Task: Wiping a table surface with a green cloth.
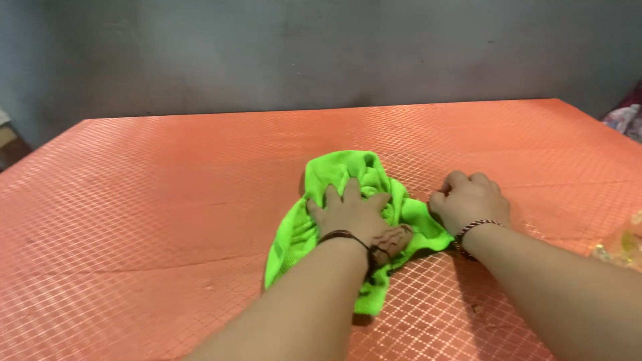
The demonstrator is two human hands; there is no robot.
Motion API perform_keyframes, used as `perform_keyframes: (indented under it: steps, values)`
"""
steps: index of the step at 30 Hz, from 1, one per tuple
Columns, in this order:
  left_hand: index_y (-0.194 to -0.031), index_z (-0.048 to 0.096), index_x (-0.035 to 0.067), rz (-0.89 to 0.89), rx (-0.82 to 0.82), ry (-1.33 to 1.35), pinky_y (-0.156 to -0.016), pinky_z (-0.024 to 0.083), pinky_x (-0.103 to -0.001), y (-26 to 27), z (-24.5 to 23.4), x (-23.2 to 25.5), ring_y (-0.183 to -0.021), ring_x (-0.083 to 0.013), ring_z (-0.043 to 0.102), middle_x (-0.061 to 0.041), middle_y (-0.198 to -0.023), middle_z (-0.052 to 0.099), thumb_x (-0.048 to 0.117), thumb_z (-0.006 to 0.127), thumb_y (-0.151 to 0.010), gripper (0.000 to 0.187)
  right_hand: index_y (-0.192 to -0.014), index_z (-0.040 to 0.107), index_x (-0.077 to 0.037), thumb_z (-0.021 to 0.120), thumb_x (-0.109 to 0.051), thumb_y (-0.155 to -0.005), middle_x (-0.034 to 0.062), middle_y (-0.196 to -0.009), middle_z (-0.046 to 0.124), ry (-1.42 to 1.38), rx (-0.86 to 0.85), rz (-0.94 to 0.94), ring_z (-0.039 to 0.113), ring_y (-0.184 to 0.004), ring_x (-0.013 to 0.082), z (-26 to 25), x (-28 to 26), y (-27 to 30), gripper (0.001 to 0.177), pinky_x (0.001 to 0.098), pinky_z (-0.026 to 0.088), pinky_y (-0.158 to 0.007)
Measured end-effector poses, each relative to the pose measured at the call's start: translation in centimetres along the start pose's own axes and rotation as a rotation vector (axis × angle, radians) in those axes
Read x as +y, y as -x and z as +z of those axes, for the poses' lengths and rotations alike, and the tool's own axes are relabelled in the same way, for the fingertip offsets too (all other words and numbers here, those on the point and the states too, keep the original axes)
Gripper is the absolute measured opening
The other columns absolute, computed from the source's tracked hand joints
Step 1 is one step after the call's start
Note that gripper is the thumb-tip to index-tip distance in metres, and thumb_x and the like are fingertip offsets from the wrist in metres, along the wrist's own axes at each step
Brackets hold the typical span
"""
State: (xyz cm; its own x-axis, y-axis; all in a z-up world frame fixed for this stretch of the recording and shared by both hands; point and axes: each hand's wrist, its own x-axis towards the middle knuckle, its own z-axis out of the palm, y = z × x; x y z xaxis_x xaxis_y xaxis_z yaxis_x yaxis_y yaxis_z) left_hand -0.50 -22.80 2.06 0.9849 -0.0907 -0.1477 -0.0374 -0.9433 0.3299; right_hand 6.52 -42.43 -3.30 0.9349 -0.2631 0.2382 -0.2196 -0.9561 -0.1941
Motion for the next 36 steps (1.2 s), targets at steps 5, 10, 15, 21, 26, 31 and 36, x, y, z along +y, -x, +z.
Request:
perform_keyframes:
  steps: [5,10,15,21,26,31,36]
  values:
    - [-0.148,0.049,0.042,0.005,0.041,0.012,-0.123,0.004,-0.070,-2.5,-0.1,-1.2,-0.156,-0.0373,0.012,-0.007,-0.167,0.023,0.064,0.067,-0.081,0.073,-0.116,0.074,-0.021,0.063,-0.042,-0.087,0.0119,-0.126,0.065,0.007,0.012,0.005,0.058,-0.125,0.0315,0.1,0.0,-0.1,0.037,0.0491,0.049,-0.104]
    - [-0.148,0.048,0.038,-0.052,0.056,0.032,-0.123,0.004,-0.067,-2.7,-0.4,-1.6,-0.156,-0.0339,0.012,-0.008,-0.166,0.022,0.062,0.070,-0.081,0.076,-0.117,0.072,-0.021,0.062,-0.042,-0.089,0.0113,-0.125,0.064,0.017,-0.043,0.030,0.059,-0.123,0.0298,-1.1,-1.0,0.4,0.037,0.0487,0.050,-0.103]
    - [-0.144,0.053,0.037,-0.063,0.122,0.073,-0.124,0.005,-0.067,-3.6,0.0,-3.4,-0.156,-0.0347,0.015,-0.008,-0.165,0.026,0.059,0.068,-0.084,0.066,-0.118,0.073,-0.020,0.060,-0.041,-0.092,0.0087,-0.128,0.064,-0.017,-0.053,0.065,0.059,-0.124,0.0282,-0.9,-0.7,0.6,0.036,0.0469,0.050,-0.105]
    - [-0.144,0.052,0.038,-0.130,0.189,0.050,-0.123,0.008,-0.066,-3.7,-1.6,-8.2,-0.153,-0.0342,0.021,-0.007,-0.162,0.030,0.064,0.067,-0.083,0.068,-0.124,0.071,-0.021,0.057,-0.042,-0.095,0.0085,-0.129,0.063,0.024,-0.111,0.097,0.059,-0.126,0.0258,-0.9,-0.9,0.2,0.038,0.0477,0.054,-0.101]
    - [-0.144,0.053,0.038,-0.223,0.229,0.007,-0.123,0.013,-0.066,-3.0,-3.1,-12.7,-0.152,-0.0327,0.026,-0.007,-0.160,0.034,0.059,0.067,-0.081,0.067,-0.126,0.070,-0.020,0.056,-0.042,-0.095,0.0097,-0.131,0.062,0.060,-0.099,0.078,0.058,-0.127,0.0273,-0.8,-1.0,0.1,0.040,0.0492,0.053,-0.100]
    - [-0.146,0.050,0.038,-0.291,0.252,-0.001,-0.122,0.014,-0.067,-2.4,-4.3,-16.9,-0.152,-0.0320,0.026,-0.006,-0.162,0.032,0.065,0.063,-0.083,0.070,-0.126,0.070,-0.019,0.056,-0.041,-0.095,0.0109,-0.130,0.063,0.073,-0.095,0.076,0.059,-0.126,0.0271,-0.7,-1.0,0.0,0.041,0.0494,0.054,-0.100]
    - [-0.150,0.046,0.040,-0.384,0.283,-0.025,-0.124,0.014,-0.064,-1.5,-5.2,-20.6,-0.154,-0.0313,0.025,-0.005,-0.166,0.028,0.067,0.061,-0.083,0.074,-0.126,0.071,-0.020,0.056,-0.041,-0.095,0.0111,-0.131,0.062,0.076,-0.093,0.087,0.059,-0.126,0.0271,-0.6,-0.9,0.0,0.040,0.0487,0.054,-0.100]
